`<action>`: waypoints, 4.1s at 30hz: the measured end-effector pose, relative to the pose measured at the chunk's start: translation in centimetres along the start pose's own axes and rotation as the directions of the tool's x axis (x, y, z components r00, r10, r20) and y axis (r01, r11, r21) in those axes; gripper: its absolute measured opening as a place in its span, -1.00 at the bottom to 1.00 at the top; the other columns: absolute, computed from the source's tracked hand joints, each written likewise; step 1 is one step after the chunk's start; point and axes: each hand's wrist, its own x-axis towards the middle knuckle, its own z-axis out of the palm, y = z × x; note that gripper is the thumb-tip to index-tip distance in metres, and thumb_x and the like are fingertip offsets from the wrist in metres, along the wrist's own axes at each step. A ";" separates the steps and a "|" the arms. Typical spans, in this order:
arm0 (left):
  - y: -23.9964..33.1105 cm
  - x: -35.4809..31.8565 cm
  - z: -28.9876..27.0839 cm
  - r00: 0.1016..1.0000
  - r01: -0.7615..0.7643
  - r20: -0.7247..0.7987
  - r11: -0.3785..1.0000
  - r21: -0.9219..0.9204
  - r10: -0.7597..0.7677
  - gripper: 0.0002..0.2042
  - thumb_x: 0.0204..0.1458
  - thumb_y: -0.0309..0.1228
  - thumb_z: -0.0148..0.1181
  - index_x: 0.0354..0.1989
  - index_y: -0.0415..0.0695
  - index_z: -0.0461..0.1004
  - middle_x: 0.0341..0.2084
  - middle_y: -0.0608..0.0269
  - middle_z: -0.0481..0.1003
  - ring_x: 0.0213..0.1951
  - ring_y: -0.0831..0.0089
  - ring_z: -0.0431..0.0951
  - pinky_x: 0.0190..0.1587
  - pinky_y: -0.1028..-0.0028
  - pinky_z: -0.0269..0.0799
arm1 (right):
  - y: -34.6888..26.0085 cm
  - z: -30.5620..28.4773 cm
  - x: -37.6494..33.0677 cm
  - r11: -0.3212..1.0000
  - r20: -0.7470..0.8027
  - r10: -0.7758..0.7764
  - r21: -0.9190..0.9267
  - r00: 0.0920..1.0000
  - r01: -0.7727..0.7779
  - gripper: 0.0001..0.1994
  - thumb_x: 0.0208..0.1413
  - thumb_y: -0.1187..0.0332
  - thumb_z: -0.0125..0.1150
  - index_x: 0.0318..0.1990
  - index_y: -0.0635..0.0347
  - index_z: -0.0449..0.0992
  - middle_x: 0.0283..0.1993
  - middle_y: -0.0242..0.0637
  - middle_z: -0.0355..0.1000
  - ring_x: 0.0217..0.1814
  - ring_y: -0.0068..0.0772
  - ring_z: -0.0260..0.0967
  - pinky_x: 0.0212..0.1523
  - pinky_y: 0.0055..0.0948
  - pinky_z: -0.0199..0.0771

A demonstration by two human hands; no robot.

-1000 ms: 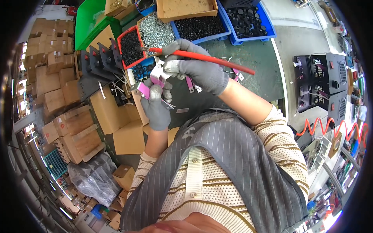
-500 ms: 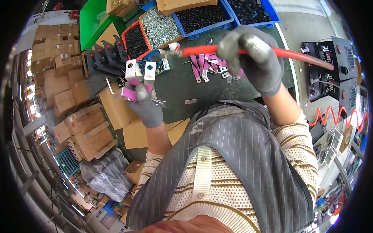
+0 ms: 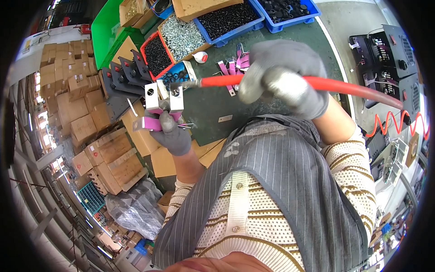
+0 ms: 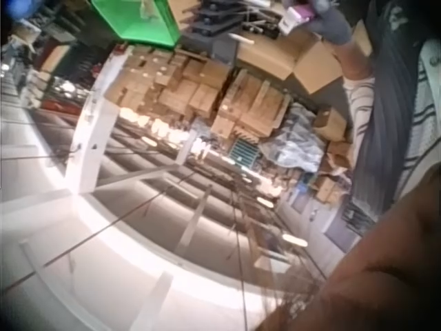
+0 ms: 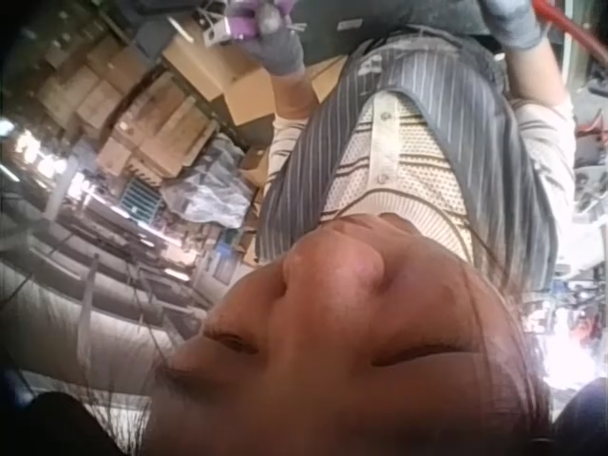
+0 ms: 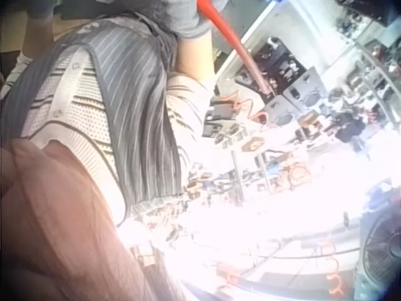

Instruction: Assembling various components and panels onto an electronics enclosure/housing.

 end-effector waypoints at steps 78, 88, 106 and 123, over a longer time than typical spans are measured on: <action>-9.0 4.3 6.5 0.603 0.759 0.415 0.650 -0.035 -0.681 -0.73 0.15 -0.36 -0.13 -0.05 -0.22 0.30 -0.51 0.36 0.36 -0.57 0.67 0.30 -0.56 0.62 0.28 | 7.1 -9.2 -3.3 0.814 -0.393 0.547 0.454 0.739 -0.361 -0.77 -0.06 0.31 0.04 -0.27 0.24 0.42 -0.42 -0.40 0.31 -0.52 -0.66 0.13 -0.53 -0.68 0.03; -5.0 3.3 5.0 0.840 0.332 0.424 0.939 0.094 -0.340 -0.80 -0.08 -0.65 0.06 -0.23 -0.26 0.40 -0.42 0.26 0.48 -0.39 0.60 0.49 -0.34 0.61 0.45 | 3.2 -7.1 0.2 0.910 -0.111 0.259 0.362 0.959 -0.204 -0.79 -0.15 0.19 0.04 -0.55 0.14 0.32 -0.62 -0.42 0.12 -0.52 -0.53 -0.02 -0.46 -0.55 -0.03; -4.0 4.5 6.0 0.787 -0.052 0.608 0.971 0.235 -0.105 -0.77 -0.13 -0.65 0.13 -0.24 -0.26 0.37 -0.42 0.21 0.49 -0.39 0.55 0.50 -0.32 0.58 0.41 | 1.8 -7.1 -0.9 0.999 0.015 0.022 0.045 1.000 -0.023 -0.82 -0.32 0.27 0.06 -0.71 0.18 0.38 -0.67 -0.31 0.28 -0.62 -0.45 0.15 -0.61 -0.49 0.05; -4.9 4.5 7.3 0.740 -0.193 0.660 0.898 0.395 -0.131 -0.61 0.10 -0.48 -0.03 0.10 -0.33 0.18 -0.23 0.07 0.47 -0.18 0.40 0.50 -0.12 0.48 0.37 | 2.1 -6.4 -2.8 0.996 0.007 0.073 -0.060 0.997 -0.073 -0.82 -0.23 0.30 0.04 -0.64 0.24 0.44 -0.56 -0.26 0.39 -0.49 -0.34 0.31 -0.45 -0.44 0.29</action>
